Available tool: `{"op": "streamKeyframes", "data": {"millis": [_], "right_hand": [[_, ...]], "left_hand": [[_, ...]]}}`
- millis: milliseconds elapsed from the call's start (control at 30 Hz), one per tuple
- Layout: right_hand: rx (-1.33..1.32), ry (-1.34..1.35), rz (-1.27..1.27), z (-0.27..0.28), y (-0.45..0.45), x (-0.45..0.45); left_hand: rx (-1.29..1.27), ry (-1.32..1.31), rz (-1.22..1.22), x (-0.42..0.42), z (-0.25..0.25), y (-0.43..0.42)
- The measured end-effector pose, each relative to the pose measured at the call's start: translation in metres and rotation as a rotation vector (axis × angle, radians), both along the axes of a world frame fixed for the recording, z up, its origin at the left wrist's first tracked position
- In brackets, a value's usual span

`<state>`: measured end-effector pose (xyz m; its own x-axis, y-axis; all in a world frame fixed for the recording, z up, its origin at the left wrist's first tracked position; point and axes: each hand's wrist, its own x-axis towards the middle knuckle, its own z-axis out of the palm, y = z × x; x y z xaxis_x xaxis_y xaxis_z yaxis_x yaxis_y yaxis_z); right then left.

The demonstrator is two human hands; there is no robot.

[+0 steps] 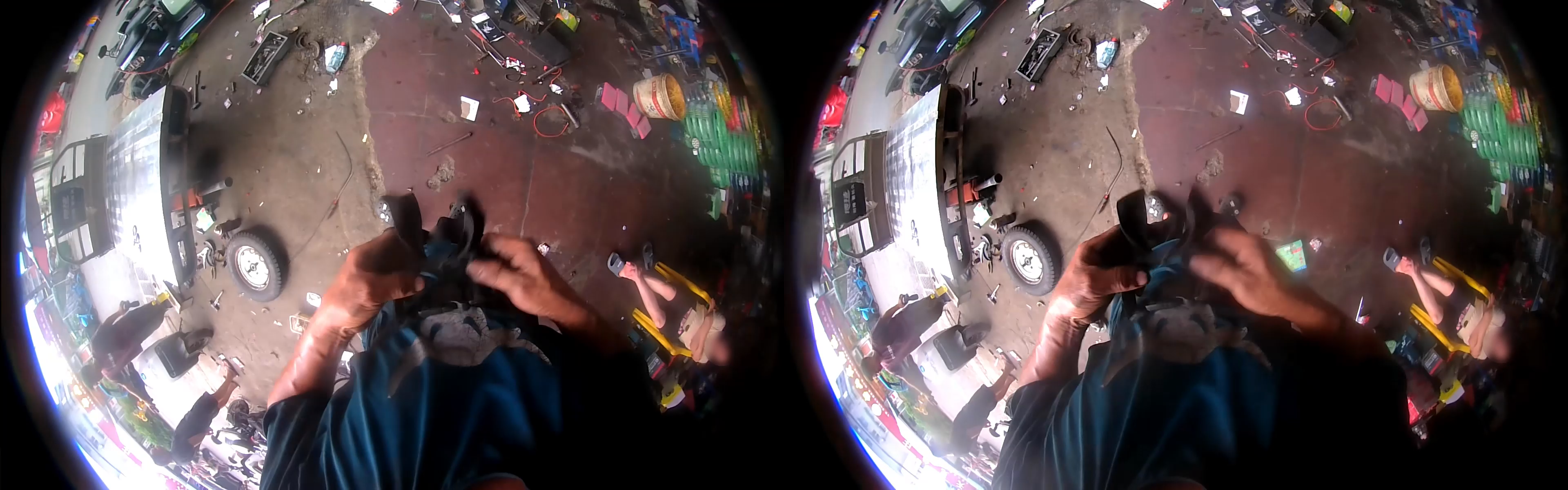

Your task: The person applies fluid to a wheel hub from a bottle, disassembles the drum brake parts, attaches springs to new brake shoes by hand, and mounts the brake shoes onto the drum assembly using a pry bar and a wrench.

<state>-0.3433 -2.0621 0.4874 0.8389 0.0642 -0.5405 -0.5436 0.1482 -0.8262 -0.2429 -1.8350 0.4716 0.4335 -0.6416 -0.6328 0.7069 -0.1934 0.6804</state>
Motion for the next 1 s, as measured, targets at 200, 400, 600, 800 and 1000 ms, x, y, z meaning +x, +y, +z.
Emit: {"op": "streamKeyframes", "data": {"millis": [200, 400, 600, 800, 1000], "right_hand": [[0.383, 0.023, -0.446, -0.01, 0.008, -0.016], [0.404, 0.02, -0.426, -0.011, 0.02, -0.01], [0.351, 0.04, -0.213, -0.013, 0.03, 0.012], [0.226, 0.0, -0.182, -0.024, 0.043, 0.003], [0.222, -0.036, -0.414, -0.031, 0.045, -0.005]], "left_hand": [[-0.079, 0.241, 0.497, -0.005, -0.006, 0.025], [-0.534, 0.371, 0.745, -0.01, -0.009, 0.009], [-0.524, 0.105, 0.45, 0.01, 0.014, -0.018], [-0.324, 0.029, 0.393, 0.018, 0.013, -0.023], [-0.065, -0.024, 0.27, 0.023, -0.009, -0.019]]}}
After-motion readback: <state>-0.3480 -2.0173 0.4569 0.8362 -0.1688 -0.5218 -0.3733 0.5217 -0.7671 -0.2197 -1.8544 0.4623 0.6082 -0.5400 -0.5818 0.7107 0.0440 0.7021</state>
